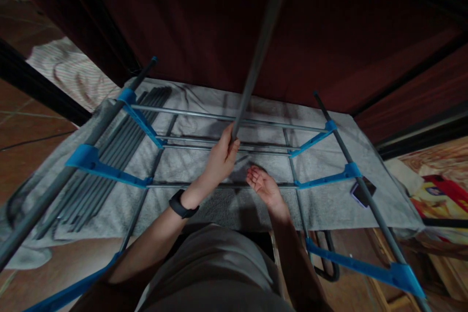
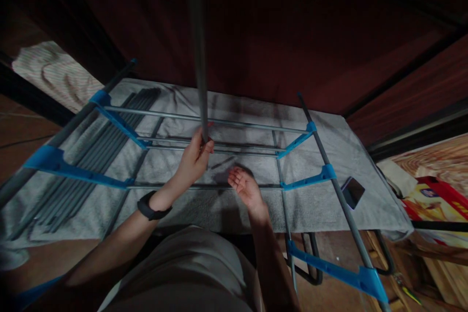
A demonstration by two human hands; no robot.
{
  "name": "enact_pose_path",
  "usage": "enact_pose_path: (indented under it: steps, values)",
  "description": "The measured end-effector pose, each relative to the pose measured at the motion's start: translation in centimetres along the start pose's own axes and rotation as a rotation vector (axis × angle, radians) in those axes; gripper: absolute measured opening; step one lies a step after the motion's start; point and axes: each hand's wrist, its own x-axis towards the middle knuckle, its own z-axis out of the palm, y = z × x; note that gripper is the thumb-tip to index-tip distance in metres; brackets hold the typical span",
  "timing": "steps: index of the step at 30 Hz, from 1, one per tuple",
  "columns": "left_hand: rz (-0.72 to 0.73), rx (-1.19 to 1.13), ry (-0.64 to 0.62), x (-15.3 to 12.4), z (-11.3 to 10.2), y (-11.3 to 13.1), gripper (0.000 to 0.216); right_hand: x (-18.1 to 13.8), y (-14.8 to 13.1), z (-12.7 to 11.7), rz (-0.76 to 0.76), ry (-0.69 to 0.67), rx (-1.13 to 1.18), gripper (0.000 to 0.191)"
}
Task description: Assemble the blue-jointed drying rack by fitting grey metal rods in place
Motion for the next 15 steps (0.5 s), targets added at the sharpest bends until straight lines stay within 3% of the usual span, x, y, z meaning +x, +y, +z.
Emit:
enact_pose_path:
  steps: [3,7,15]
  values:
    - [0.077,0.07,-0.027,0.0,-0.3,0.0,0.045,0.1,-0.5,-1.2,-0.054,0.093,0.001,0.013]
    - [0.074,0.13,-0.082,-0.9,-0.7,-0.3,0.041,0.1,-0.9,-2.5,-0.093,0.168,0.018,0.017]
    - [0.039,0.374,-0.131,-3.2,-2.6,-3.1,0.037,0.1,-1.4,-3.7,-0.114,0.167,-0.012,0.018]
